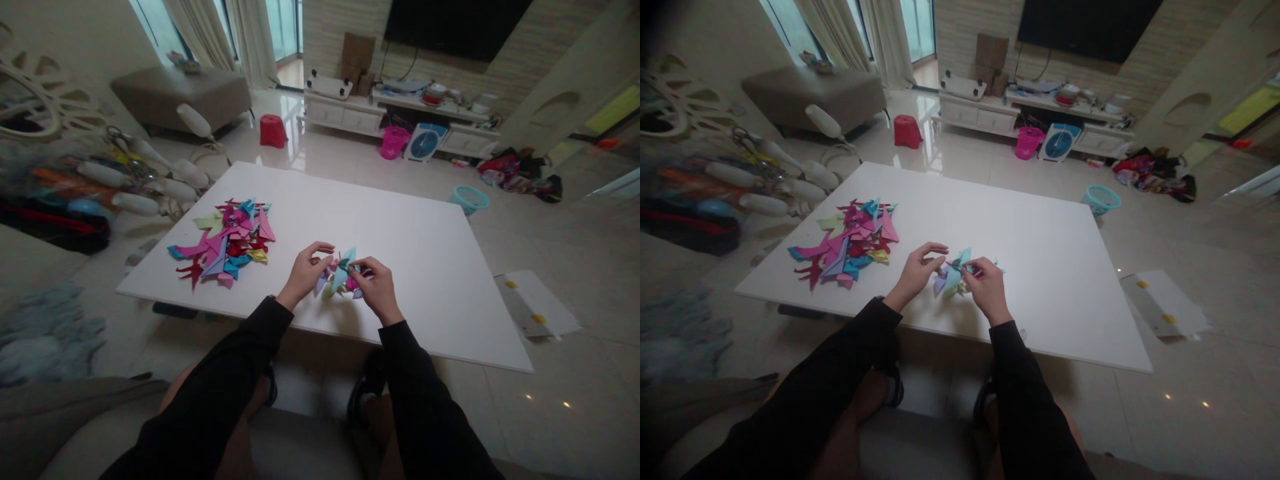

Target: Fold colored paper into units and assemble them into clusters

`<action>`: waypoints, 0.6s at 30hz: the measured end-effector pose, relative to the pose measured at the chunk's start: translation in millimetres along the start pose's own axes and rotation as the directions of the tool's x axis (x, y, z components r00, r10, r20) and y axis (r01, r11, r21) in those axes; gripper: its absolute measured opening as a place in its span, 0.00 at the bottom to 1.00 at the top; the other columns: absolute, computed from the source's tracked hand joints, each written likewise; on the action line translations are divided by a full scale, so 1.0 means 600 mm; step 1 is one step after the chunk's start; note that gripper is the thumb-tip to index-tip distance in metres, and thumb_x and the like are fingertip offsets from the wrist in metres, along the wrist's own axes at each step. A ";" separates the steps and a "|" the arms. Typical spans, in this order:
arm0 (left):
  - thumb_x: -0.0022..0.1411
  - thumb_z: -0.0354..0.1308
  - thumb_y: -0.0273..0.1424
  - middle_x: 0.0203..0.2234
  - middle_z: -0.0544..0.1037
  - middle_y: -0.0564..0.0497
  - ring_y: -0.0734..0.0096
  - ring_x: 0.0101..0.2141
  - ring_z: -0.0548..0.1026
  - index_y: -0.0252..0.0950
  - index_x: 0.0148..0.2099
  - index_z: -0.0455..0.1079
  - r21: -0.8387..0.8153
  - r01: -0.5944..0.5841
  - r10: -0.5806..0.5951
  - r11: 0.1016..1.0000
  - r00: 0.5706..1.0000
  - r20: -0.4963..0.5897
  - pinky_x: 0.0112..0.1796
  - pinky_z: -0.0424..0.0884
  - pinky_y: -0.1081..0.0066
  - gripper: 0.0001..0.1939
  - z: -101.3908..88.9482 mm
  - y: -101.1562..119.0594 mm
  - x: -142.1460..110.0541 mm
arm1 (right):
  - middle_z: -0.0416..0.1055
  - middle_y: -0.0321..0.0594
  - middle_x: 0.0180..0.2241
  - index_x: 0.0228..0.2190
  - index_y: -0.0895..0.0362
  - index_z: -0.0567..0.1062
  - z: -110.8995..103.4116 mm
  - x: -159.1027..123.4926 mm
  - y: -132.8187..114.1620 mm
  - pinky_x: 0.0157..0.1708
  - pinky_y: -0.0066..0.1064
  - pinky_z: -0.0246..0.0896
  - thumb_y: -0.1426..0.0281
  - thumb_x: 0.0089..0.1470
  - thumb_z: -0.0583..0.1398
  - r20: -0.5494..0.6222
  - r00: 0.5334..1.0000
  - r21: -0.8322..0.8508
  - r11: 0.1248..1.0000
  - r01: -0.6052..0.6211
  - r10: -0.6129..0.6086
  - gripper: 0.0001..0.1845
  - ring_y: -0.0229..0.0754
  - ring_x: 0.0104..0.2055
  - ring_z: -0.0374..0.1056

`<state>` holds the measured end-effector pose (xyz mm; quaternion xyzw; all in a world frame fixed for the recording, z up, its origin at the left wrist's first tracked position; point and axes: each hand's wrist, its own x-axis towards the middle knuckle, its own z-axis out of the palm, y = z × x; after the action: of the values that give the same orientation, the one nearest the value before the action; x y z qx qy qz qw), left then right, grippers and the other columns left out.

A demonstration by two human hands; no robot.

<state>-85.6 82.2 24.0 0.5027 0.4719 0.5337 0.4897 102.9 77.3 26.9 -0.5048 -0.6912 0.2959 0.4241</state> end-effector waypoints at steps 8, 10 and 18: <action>0.62 0.57 0.39 0.39 0.80 0.45 0.72 0.33 0.75 0.33 0.50 0.77 -0.070 0.172 -0.152 0.983 0.961 0.230 0.34 0.72 0.72 0.19 0.004 -0.022 0.001 | 0.73 0.39 0.31 0.31 0.55 0.80 0.004 0.000 -0.001 0.32 0.33 0.65 0.69 0.54 0.63 -0.003 1.000 0.021 0.999 0.027 -0.027 0.05 0.41 0.31 0.69; 0.61 0.58 0.37 0.38 0.81 0.45 0.70 0.34 0.76 0.32 0.47 0.78 -0.082 0.174 -0.155 0.981 0.967 0.200 0.37 0.72 0.70 0.18 0.007 -0.023 0.000 | 0.73 0.39 0.31 0.32 0.55 0.80 0.005 -0.002 -0.004 0.32 0.34 0.65 0.69 0.54 0.62 0.001 0.999 0.010 0.999 0.050 -0.050 0.05 0.41 0.31 0.68; 0.56 0.62 0.32 0.37 0.82 0.45 0.67 0.37 0.78 0.32 0.42 0.81 -0.087 0.152 -0.138 0.985 0.980 0.146 0.43 0.72 0.67 0.14 0.012 -0.023 0.001 | 0.73 0.39 0.32 0.32 0.54 0.78 0.007 -0.007 -0.009 0.34 0.35 0.66 0.70 0.54 0.63 0.002 0.994 -0.034 0.993 0.110 -0.110 0.02 0.43 0.33 0.69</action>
<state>-77.9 83.7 10.9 0.4783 0.4453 0.4825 0.5832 97.6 71.5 28.4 -0.4732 -0.7228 0.2606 0.4311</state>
